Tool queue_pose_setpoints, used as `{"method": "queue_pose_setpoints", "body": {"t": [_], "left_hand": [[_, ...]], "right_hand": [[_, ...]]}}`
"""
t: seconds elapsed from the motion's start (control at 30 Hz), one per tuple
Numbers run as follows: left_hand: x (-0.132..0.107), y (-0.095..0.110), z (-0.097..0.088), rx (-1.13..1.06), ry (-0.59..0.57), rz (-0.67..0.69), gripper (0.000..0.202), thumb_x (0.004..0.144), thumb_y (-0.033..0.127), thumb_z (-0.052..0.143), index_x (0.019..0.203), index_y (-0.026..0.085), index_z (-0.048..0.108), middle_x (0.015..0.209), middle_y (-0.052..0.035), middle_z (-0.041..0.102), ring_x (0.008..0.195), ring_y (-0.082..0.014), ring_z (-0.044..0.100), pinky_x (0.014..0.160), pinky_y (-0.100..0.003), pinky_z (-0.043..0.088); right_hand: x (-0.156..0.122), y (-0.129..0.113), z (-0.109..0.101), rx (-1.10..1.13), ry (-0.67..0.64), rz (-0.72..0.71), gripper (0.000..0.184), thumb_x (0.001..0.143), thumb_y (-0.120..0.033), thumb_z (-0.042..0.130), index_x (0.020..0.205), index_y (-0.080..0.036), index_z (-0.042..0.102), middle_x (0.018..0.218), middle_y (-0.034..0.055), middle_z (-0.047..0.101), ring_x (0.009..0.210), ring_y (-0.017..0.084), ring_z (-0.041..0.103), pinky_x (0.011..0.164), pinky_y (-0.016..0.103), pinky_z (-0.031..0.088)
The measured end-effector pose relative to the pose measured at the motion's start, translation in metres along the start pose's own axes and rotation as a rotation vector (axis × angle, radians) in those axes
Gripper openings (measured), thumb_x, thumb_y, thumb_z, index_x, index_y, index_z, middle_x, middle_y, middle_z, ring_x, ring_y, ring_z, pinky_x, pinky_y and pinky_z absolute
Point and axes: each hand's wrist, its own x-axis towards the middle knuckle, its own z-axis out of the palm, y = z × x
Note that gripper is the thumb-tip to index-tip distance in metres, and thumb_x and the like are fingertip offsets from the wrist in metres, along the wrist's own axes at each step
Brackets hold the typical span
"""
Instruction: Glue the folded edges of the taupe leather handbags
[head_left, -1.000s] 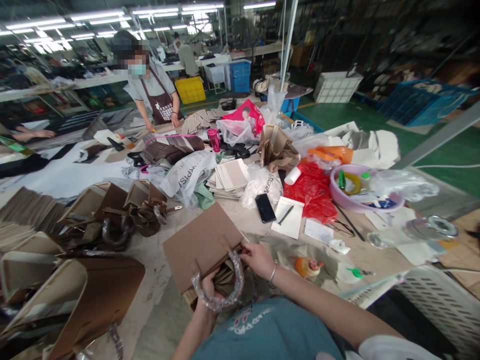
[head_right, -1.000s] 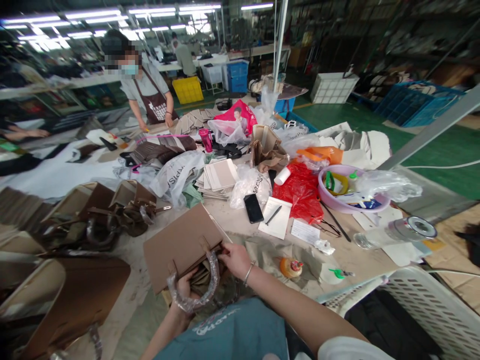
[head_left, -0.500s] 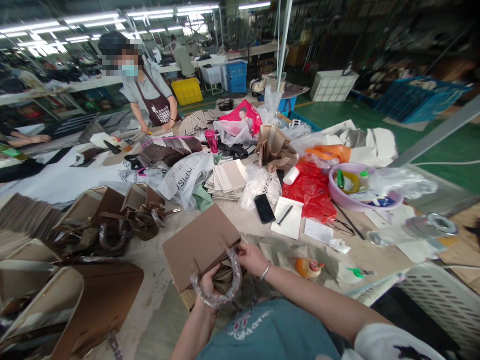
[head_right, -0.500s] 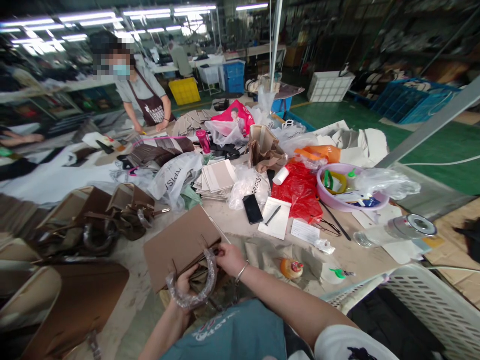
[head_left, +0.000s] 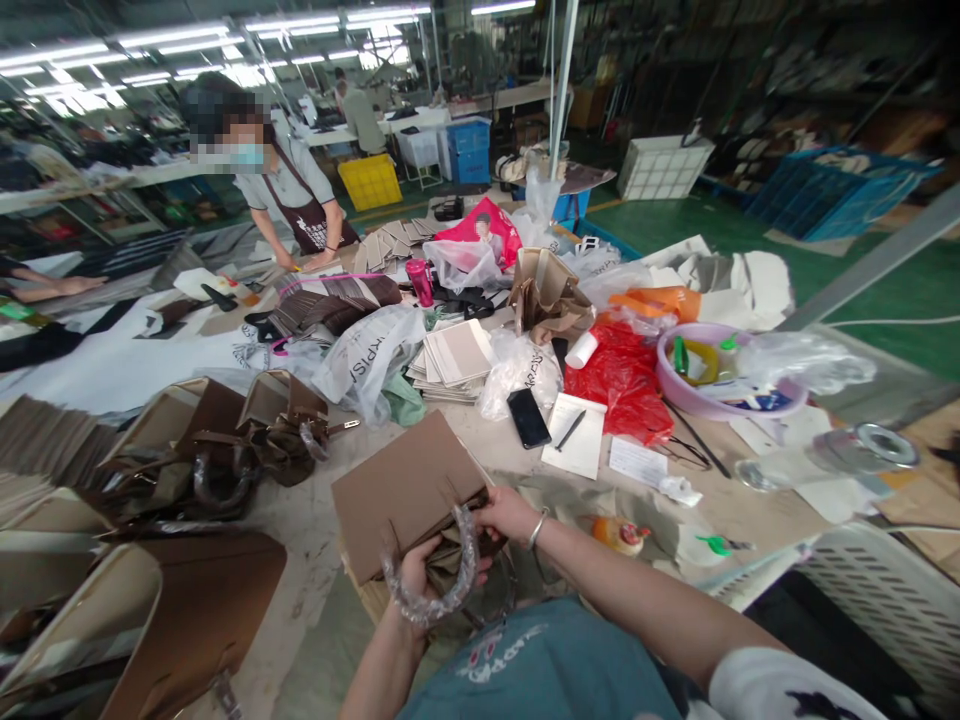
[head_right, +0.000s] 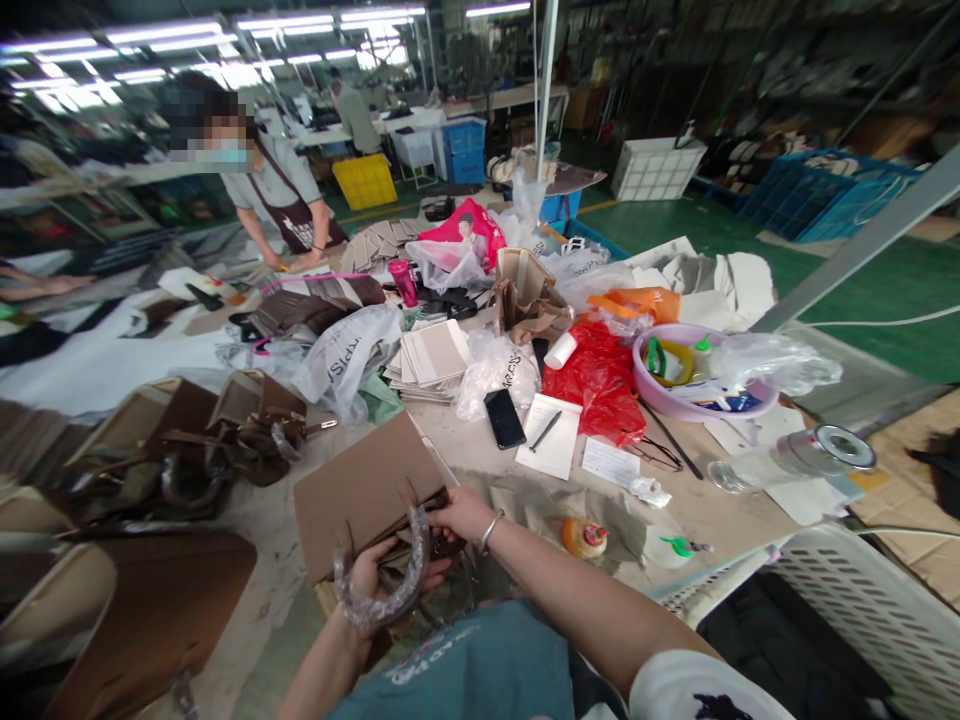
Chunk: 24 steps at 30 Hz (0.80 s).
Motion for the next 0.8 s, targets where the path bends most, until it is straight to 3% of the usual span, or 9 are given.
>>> {"method": "queue_pose_setpoints", "body": {"t": [0.13, 0.23, 0.33, 0.43, 0.63, 0.8], "left_hand": [[0.001, 0.001, -0.008, -0.009, -0.116, -0.029, 0.055, 0.092, 0.032, 0.041, 0.130, -0.007, 0.048, 0.092, -0.0286, 0.072, 0.085, -0.0399, 0.071, 0.067, -0.051, 0.058], [0.007, -0.003, -0.006, -0.077, -0.101, -0.014, 0.050, 0.092, 0.029, 0.042, 0.124, -0.007, 0.052, 0.088, -0.0283, 0.072, 0.087, -0.0390, 0.071, 0.068, -0.051, 0.059], [0.010, -0.009, 0.005, -0.169, -0.006, 0.087, 0.033, 0.089, 0.019, 0.046, 0.113, 0.002, 0.061, 0.083, -0.0206, 0.074, 0.083, -0.0339, 0.072, 0.068, -0.047, 0.060], [0.008, -0.015, 0.018, -0.228, 0.020, 0.239, 0.025, 0.084, 0.007, 0.049, 0.104, 0.010, 0.065, 0.082, -0.0112, 0.076, 0.076, -0.0266, 0.073, 0.070, -0.043, 0.061], [0.005, -0.022, 0.020, -0.162, 0.039, 0.206, 0.030, 0.084, 0.005, 0.051, 0.111, 0.007, 0.064, 0.074, -0.0120, 0.075, 0.074, -0.0271, 0.073, 0.068, -0.041, 0.062], [0.005, -0.020, 0.012, -0.106, 0.074, 0.114, 0.031, 0.088, 0.008, 0.046, 0.113, 0.001, 0.062, 0.072, -0.0158, 0.074, 0.078, -0.0299, 0.073, 0.071, -0.042, 0.061]], "right_hand": [[0.000, -0.001, -0.005, 0.007, -0.017, 0.035, 0.015, 0.070, -0.020, 0.069, 0.063, -0.017, 0.057, 0.045, -0.0069, 0.052, 0.037, 0.007, 0.040, 0.036, 0.018, 0.032], [0.000, -0.002, -0.004, 0.001, -0.034, 0.035, 0.017, 0.069, -0.022, 0.072, 0.063, -0.016, 0.058, 0.042, -0.0076, 0.049, 0.037, 0.007, 0.039, 0.036, 0.017, 0.030], [-0.002, -0.001, 0.001, 0.010, -0.029, 0.018, 0.015, 0.069, -0.023, 0.073, 0.073, -0.016, 0.060, 0.042, -0.0096, 0.047, 0.038, 0.006, 0.038, 0.036, 0.017, 0.030], [-0.004, -0.001, 0.003, 0.029, -0.029, 0.006, 0.026, 0.068, -0.023, 0.074, 0.089, -0.019, 0.059, 0.044, -0.0118, 0.047, 0.039, 0.007, 0.040, 0.038, 0.016, 0.032], [-0.003, 0.002, -0.013, 0.042, -0.195, 0.093, 0.025, 0.062, -0.028, 0.078, 0.057, -0.018, 0.055, 0.037, -0.0066, 0.045, 0.034, 0.006, 0.032, 0.033, 0.018, 0.021], [0.000, 0.001, -0.014, 0.088, -0.205, 0.118, 0.033, 0.060, -0.030, 0.079, 0.054, -0.020, 0.048, 0.034, -0.0096, 0.036, 0.034, 0.005, 0.025, 0.032, 0.018, 0.015]]}}
